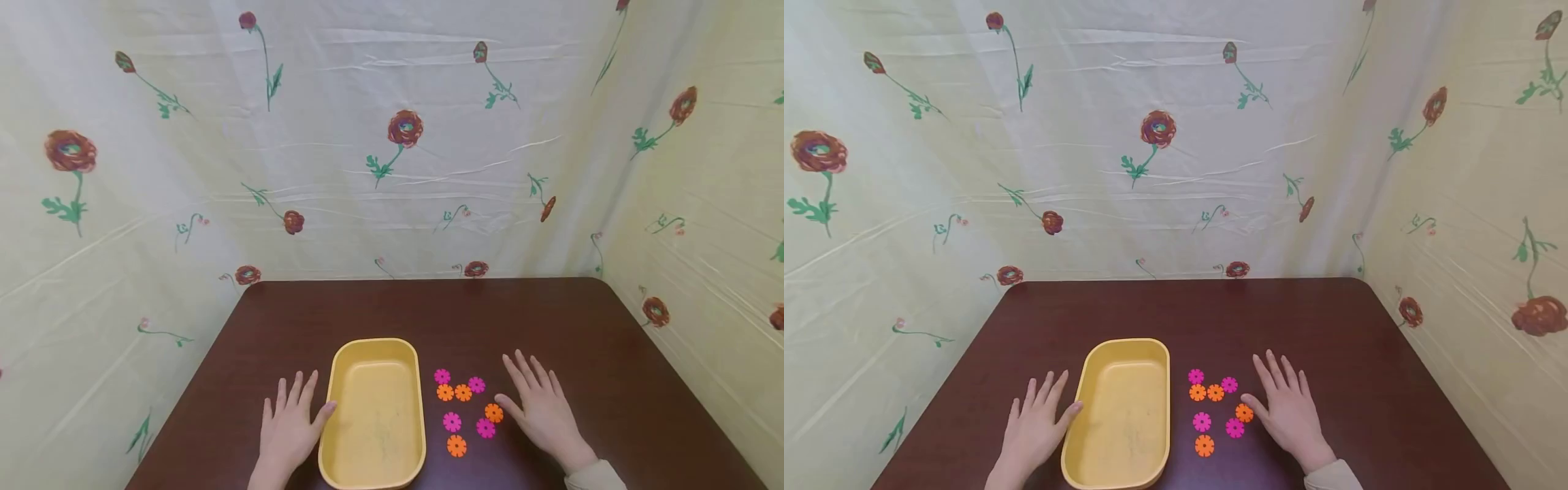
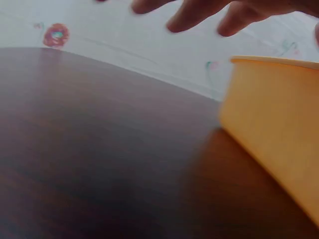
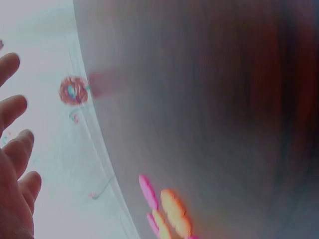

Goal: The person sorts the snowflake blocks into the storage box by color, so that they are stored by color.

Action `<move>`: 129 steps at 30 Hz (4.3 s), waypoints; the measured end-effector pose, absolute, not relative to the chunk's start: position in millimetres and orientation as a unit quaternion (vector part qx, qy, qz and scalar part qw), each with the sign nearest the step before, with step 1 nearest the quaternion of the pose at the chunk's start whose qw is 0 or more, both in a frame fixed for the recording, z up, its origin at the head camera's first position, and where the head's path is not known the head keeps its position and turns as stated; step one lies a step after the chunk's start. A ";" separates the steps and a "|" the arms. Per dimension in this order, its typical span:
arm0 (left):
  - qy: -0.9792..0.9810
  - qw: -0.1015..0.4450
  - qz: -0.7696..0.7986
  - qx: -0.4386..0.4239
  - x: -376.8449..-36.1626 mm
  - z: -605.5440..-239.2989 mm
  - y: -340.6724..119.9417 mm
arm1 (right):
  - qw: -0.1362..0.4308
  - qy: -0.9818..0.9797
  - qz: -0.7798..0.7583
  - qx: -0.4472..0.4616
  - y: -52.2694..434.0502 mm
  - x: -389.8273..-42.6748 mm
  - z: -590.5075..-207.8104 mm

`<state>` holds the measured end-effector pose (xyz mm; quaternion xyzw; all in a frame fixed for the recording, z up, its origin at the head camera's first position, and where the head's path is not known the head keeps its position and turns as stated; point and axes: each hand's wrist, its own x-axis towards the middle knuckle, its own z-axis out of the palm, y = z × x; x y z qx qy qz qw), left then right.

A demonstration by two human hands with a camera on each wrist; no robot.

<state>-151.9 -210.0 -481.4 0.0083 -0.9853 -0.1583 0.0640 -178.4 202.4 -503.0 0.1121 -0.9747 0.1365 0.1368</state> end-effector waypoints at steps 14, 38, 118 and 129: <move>-0.957 0.039 -0.283 0.052 -125.7 -486.8 -178.4 | 0.084 -0.972 0.174 0.132 128.1 -213.2 -490.9; -0.917 0.161 -0.363 0.042 -120.4 -497.4 -157.5 | 0.044 -0.964 0.237 0.113 77.9 -245.9 -507.6; -0.913 0.166 -0.359 0.100 -101.3 -490.7 -146.4 | 0.030 -0.942 0.307 0.130 -70.6 -242.9 -487.9; -0.915 0.164 -0.356 0.098 -104.5 -485.7 -146.7 | 0.008 -0.939 0.317 0.131 -67.8 -242.1 -475.2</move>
